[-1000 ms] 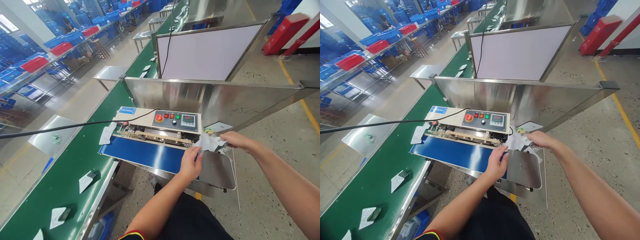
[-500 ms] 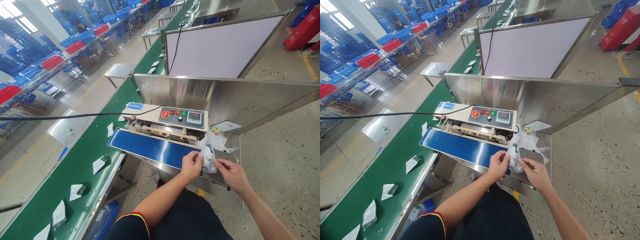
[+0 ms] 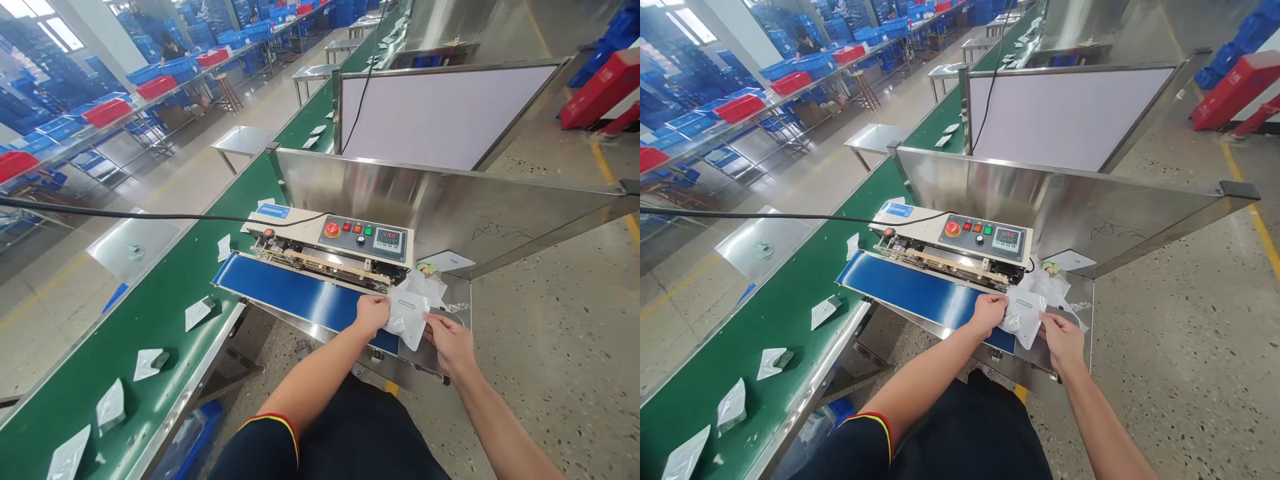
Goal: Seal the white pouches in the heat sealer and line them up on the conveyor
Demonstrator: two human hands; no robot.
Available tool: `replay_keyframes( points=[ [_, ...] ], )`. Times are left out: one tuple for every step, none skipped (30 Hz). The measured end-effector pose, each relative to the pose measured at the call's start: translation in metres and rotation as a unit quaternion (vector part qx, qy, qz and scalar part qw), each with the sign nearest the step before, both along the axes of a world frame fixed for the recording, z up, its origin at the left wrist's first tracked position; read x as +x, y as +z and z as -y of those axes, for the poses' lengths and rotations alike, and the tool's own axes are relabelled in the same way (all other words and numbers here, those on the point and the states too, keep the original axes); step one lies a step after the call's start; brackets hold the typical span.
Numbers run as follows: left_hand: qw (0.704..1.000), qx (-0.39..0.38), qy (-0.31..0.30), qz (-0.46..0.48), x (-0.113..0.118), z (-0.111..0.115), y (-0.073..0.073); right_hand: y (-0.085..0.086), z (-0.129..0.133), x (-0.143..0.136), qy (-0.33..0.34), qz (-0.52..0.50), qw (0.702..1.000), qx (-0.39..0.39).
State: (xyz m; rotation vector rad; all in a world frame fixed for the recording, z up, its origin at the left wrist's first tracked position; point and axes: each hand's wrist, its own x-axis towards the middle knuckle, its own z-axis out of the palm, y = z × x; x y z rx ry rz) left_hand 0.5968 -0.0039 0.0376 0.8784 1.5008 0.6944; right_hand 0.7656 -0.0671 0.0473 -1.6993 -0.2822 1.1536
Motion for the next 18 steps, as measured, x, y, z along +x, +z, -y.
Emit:
replay_keyframes(
  points=[
    [1.000,-0.001,0.003,0.002,0.000,-0.003,-0.002,-0.002,-0.004,-0.001,-0.002,-0.013,1.000,0.002],
    [1.000,0.000,0.005,0.003,-0.002,-0.006,-0.003,-0.004,-0.008,-0.003,-0.002,-0.017,1.000,0.005],
    [1.000,0.002,0.008,0.001,-0.005,-0.008,-0.003,-0.005,-0.011,-0.005,0.002,-0.017,1.000,0.009],
    [1.000,0.005,0.012,-0.002,-0.009,-0.010,-0.003,-0.005,-0.015,-0.007,0.011,-0.015,1.000,0.012],
    [1.000,0.010,0.017,-0.007,-0.014,-0.012,-0.004,-0.005,-0.018,-0.010,0.025,-0.013,1.000,0.013],
    [1.000,0.014,0.022,-0.013,-0.019,-0.014,-0.005,-0.004,-0.022,-0.014,0.043,-0.012,0.999,0.013],
    [0.999,0.018,0.027,-0.018,-0.025,-0.015,-0.006,-0.003,-0.025,-0.018,0.061,-0.012,0.998,0.011],
    [0.999,0.020,0.031,-0.021,-0.031,-0.016,-0.008,-0.002,-0.028,-0.023,0.077,-0.013,0.997,0.009],
    [0.999,0.021,0.036,-0.020,-0.038,-0.017,-0.011,-0.001,-0.032,-0.029,0.089,-0.016,0.996,0.006],
    [0.999,0.020,0.040,-0.016,-0.044,-0.017,-0.014,0.000,-0.035,-0.035,0.101,-0.021,0.995,0.002],
    [0.999,0.019,0.043,-0.007,-0.051,-0.017,-0.017,0.001,-0.037,-0.040,0.114,-0.024,0.993,-0.003],
    [0.999,0.019,0.046,0.006,-0.058,-0.017,-0.020,0.002,-0.038,-0.045,0.125,-0.025,0.992,-0.009],
    [0.998,0.023,0.051,0.021,-0.067,-0.017,-0.022,0.003,-0.038,-0.050,0.138,-0.021,0.990,-0.016],
    [0.997,0.031,0.061,0.037,-0.077,-0.017,-0.024,0.004,-0.036,-0.053,0.150,-0.014,0.988,-0.024],
    [0.995,0.040,0.078,0.050,-0.091,-0.017,-0.026,0.006,-0.033,-0.055,0.161,-0.005,0.986,-0.031],
    [0.992,0.052,0.104,0.058,-0.108,-0.017,-0.026,0.007,-0.028,-0.056,0.168,0.006,0.985,-0.038],
    [0.986,0.068,0.137,0.062,-0.129,-0.016,-0.026,0.009,-0.023,-0.056,0.175,0.019,0.983,-0.045],
    [0.979,0.086,0.178,0.060,-0.154,-0.014,-0.025,0.011,-0.016,-0.055,0.183,0.030,0.981,-0.053]
  ],
)
